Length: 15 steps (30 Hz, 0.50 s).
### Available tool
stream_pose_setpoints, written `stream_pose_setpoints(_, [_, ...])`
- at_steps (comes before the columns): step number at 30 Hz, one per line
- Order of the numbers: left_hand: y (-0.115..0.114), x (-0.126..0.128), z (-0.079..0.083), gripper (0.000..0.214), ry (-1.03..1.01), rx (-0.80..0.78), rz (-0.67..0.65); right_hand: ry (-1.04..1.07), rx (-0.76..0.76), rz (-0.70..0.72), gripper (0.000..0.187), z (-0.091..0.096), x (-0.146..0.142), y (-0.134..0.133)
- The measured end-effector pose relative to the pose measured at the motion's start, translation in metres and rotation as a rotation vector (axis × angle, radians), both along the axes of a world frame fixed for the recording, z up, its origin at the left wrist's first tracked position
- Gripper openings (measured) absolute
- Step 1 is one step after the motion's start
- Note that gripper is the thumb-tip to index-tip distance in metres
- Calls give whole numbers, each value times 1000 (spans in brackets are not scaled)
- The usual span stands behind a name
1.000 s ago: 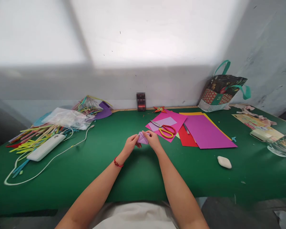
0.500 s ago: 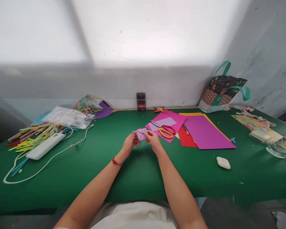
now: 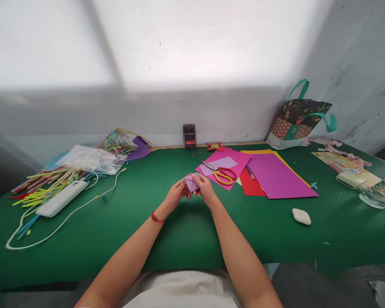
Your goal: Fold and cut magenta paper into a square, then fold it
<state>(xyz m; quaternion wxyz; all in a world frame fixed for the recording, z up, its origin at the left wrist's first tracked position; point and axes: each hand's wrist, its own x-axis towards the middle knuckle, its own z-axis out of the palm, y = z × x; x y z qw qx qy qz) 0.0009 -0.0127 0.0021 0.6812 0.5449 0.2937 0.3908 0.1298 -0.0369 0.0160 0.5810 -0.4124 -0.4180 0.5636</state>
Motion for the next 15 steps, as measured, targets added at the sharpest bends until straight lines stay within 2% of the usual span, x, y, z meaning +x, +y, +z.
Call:
stream_pose_setpoints(4, [0, 0, -1, 78, -5, -19, -36, 7, 1, -11, 38, 2, 1, -1])
stream_pose_setpoints(10, [0, -4, 2, 75, 43, 62, -68, 0, -23, -15, 36, 6, 3, -4])
stream_pose_setpoints(15, [0, -4, 3, 74, 32, 63, -77, 18, -28, 2, 35, 8, 4, -5])
